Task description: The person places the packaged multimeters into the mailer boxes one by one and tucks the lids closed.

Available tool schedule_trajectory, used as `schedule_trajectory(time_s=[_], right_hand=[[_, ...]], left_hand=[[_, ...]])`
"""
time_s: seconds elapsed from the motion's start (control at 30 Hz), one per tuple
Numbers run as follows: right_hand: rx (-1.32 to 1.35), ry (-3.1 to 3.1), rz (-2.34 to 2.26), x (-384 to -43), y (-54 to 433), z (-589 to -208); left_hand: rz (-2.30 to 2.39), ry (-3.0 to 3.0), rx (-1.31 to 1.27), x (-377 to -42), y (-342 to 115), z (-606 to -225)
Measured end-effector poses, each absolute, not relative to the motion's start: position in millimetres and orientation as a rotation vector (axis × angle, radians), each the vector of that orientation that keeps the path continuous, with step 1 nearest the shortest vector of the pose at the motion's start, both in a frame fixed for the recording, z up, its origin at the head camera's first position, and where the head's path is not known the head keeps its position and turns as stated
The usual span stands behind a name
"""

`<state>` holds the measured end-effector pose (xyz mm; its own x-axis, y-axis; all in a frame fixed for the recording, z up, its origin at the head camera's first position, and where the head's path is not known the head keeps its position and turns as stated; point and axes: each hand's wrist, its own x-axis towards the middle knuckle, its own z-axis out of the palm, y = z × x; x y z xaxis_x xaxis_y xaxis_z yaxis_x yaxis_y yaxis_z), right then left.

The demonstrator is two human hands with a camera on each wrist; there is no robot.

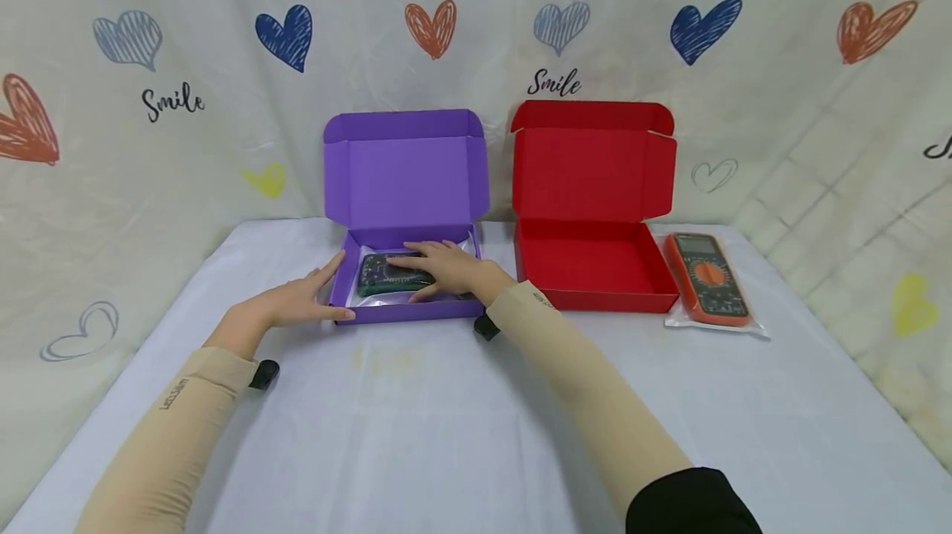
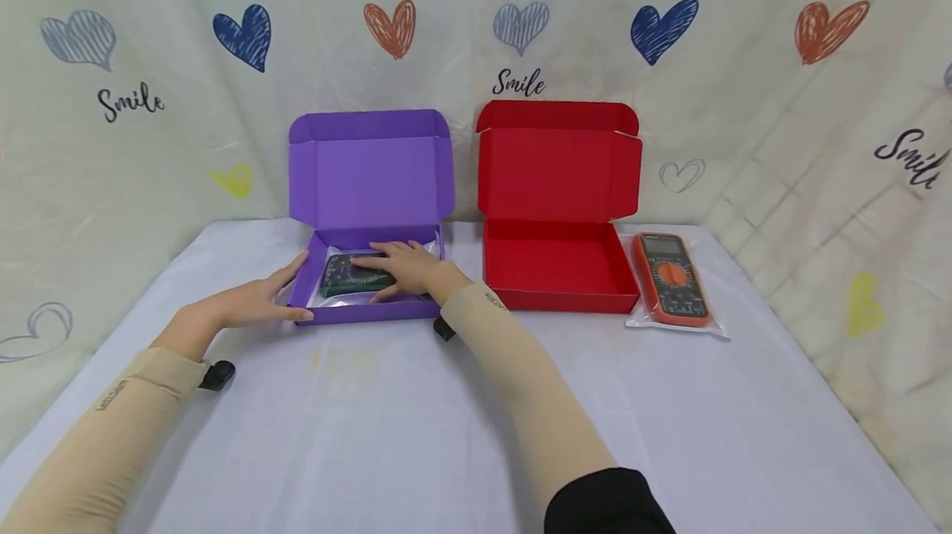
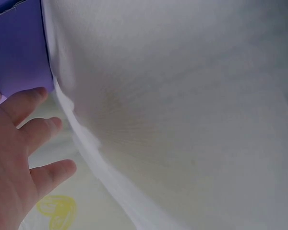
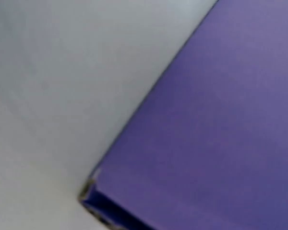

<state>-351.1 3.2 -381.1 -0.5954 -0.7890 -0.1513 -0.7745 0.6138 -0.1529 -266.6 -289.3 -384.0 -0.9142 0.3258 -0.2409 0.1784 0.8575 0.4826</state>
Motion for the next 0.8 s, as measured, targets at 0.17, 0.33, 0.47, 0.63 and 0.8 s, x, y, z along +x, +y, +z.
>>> schedule_trajectory(time_s=[0.17,0.33,0.47,0.63,0.8], right_hand=[[-1.284,2.618,-0.133,-351.0,3.6,-381.2],[-1.295,2.611,-0.134,-351.3,2.4,-381.9],[-1.301,2.605,-0.131,-351.6,1.2,-382.6],[-1.291,2.594,-0.131,-351.2,0.4,-383.9],[-1.288,2.593,-0.135,-350.4,1.2,-384.4]], left_hand=[[0.652,2.717,0.382,-266.8,-287.4,-382.4],[0.638,2.717,0.376,-267.1,-286.5,-380.3],[0.652,2.708,0.374,-267.1,-286.2,-381.2],[0.672,2.701,0.374,-266.8,-284.8,-382.7],[0.662,2.703,0.381,-266.6,-283.1,-380.7]])
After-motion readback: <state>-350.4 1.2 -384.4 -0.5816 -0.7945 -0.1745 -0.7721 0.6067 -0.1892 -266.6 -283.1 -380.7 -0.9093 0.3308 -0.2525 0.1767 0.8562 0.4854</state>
